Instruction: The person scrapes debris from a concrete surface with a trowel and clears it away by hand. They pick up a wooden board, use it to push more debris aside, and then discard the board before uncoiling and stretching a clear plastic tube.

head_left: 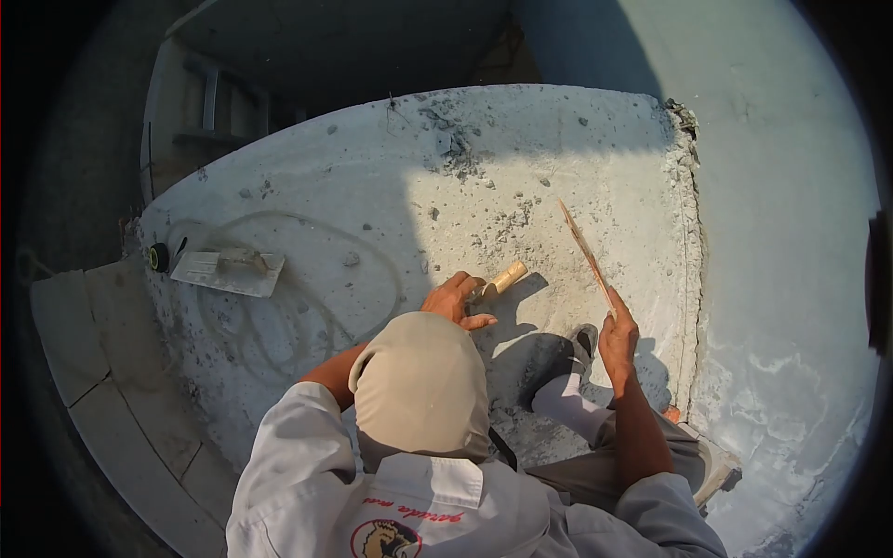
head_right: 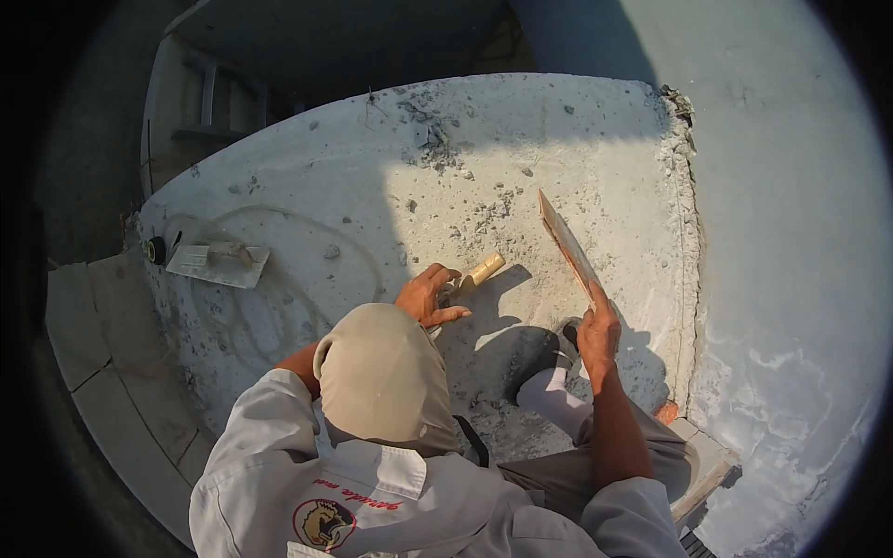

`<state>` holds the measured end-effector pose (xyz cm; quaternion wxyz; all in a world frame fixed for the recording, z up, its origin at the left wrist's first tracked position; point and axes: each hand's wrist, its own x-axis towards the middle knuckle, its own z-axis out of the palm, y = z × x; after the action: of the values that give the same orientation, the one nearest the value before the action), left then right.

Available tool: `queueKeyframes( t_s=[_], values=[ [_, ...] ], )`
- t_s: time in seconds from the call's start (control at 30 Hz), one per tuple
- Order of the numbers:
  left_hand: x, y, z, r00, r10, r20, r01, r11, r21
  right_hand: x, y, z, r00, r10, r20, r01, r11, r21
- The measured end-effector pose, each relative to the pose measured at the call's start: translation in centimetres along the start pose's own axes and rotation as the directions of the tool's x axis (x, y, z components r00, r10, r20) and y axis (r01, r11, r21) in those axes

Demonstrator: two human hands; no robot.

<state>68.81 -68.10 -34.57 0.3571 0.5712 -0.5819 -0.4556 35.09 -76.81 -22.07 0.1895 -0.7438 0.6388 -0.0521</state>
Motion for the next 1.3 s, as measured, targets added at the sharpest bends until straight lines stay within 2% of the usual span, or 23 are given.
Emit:
queueKeyframes(
  t_s=[0.07, 0.13, 0.2, 0.23, 0.33, 0.37, 0.43, 0.5, 0.53, 0.63, 0.7, 0.77, 0.83, 0.87, 0.9, 1.0, 1.03, 1.1, 1.13, 1.17, 1.2, 1.27, 1.3],
  values=[
    [2.1, -1.5, 1.5, 0.962, 0.273, -0.022, -0.254, 0.918, 0.306, -0.4, -0.4, 0.0, 1.000, -0.016, -0.007, 0.016, 1.000, -0.013],
    [3.9, -3.3, 3.6, 0.961, 0.179, 0.212, -0.244, 0.909, 0.339, -0.8, -0.2, -0.1, 0.999, -0.038, -0.018, 0.037, 0.999, -0.034],
    [5.2, -4.4, 4.4, 0.885, -0.012, 0.466, -0.173, 0.920, 0.352, -1.3, 0.5, 0.0, 0.998, -0.061, -0.015, 0.060, 0.996, -0.059],
    [5.1, -4.0, 3.8, 0.895, -0.042, 0.445, -0.127, 0.930, 0.344, -1.4, 0.9, 0.1, 0.997, -0.075, -0.029, 0.073, 0.996, -0.052],
    [3.0, -2.3, -0.6, 0.950, -0.156, 0.270, 0.073, 0.952, 0.296, -1.4, 2.2, 1.1, 0.981, -0.191, 0.022, 0.191, 0.965, -0.181],
    [2.1, -1.6, -2.6, 0.960, -0.227, 0.163, 0.178, 0.946, 0.271, -1.5, 2.2, 1.7, 0.959, -0.262, 0.110, 0.281, 0.932, -0.229],
    [-0.2, -1.4, -6.8, 0.927, -0.375, -0.025, 0.369, 0.896, 0.246, -1.9, 1.9, 3.6, 0.872, -0.388, 0.297, 0.470, 0.833, -0.291],
    [-3.1, -0.2, -11.5, 0.872, -0.439, -0.219, 0.477, 0.862, 0.173, -2.0, 2.1, 7.3, 0.760, -0.509, 0.403, 0.630, 0.729, -0.266],
    [-4.9, 0.1, -13.4, 0.860, -0.403, -0.312, 0.465, 0.871, 0.157, -2.0, 1.9, 9.1, 0.695, -0.558, 0.453, 0.700, 0.670, -0.248],
    [-9.9, 1.3, -17.6, 0.745, -0.361, -0.561, 0.494, 0.863, 0.101, 4.1, -3.6, 13.8, 0.671, -0.630, 0.391, 0.741, 0.590, -0.321],
    [-12.9, 2.4, -19.3, 0.630, -0.421, -0.652, 0.483, 0.870, -0.096, 10.8, -9.5, 16.0, 0.683, -0.650, 0.332, 0.730, 0.614, -0.301],
    [-15.4, 4.7, -20.0, 0.552, -0.483, -0.680, 0.453, 0.858, -0.241, 18.7, -15.6, 18.2, 0.696, -0.674, 0.250, 0.717, 0.631, -0.297],
    [-18.0, 6.0, -19.6, 0.503, -0.532, -0.681, 0.435, 0.837, -0.332, 26.6, -23.7, 16.5, 0.786, -0.582, 0.211, 0.618, 0.757, -0.212],
    [-19.2, 6.3, -19.3, 0.495, -0.547, -0.675, 0.436, 0.828, -0.352, 29.8, -27.6, 13.8, 0.853, -0.437, 0.286, 0.517, 0.781, -0.350],
    [-20.4, 6.6, -18.8, 0.489, -0.567, -0.662, 0.441, 0.816, -0.374, 33.2, -29.1, 12.7, 0.827, -0.476, 0.300, 0.558, 0.762, -0.330],
    [-22.0, 7.1, -17.3, 0.441, -0.607, -0.661, 0.531, 0.771, -0.353, 35.1, -27.3, 9.6, 0.723, -0.593, 0.354, 0.689, 0.650, -0.320],
    [-23.8, 4.3, -16.6, 0.467, -0.593, -0.656, 0.519, 0.784, -0.340, 34.0, -26.2, 8.9, 0.685, -0.622, 0.380, 0.728, 0.606, -0.320],
    [-24.6, 3.3, -15.5, 0.455, -0.607, -0.652, 0.519, 0.776, -0.359, 27.3, -22.9, 6.2, 0.743, -0.595, 0.306, 0.666, 0.703, -0.251],
    [-24.5, 3.0, -15.4, 0.454, -0.613, -0.647, 0.522, 0.771, -0.364, 24.0, -18.9, 6.8, 0.715, -0.660, 0.230, 0.699, 0.662, -0.272],
    [-24.2, 3.2, -15.5, 0.446, -0.618, -0.648, 0.526, 0.766, -0.368, 20.1, -16.0, 5.8, 0.687, -0.657, 0.310, 0.727, 0.630, -0.273],
    [-23.8, 3.9, -15.9, 0.440, -0.622, -0.648, 0.530, 0.762, -0.372, 17.2, -11.3, 6.6, 0.591, -0.742, 0.316, 0.803, 0.503, -0.320],
    [-23.5, 5.1, -16.7, 0.451, -0.618, -0.644, 0.523, 0.768, -0.371, 10.7, -4.5, 6.6, 0.494, -0.713, 0.497, 0.869, 0.397, -0.296],
    [-23.7, 5.8, -17.2, 0.468, -0.611, -0.639, 0.513, 0.776, -0.367, 8.3, -2.1, 6.2, 0.508, -0.674, 0.536, 0.861, 0.412, -0.298]
  ],
)
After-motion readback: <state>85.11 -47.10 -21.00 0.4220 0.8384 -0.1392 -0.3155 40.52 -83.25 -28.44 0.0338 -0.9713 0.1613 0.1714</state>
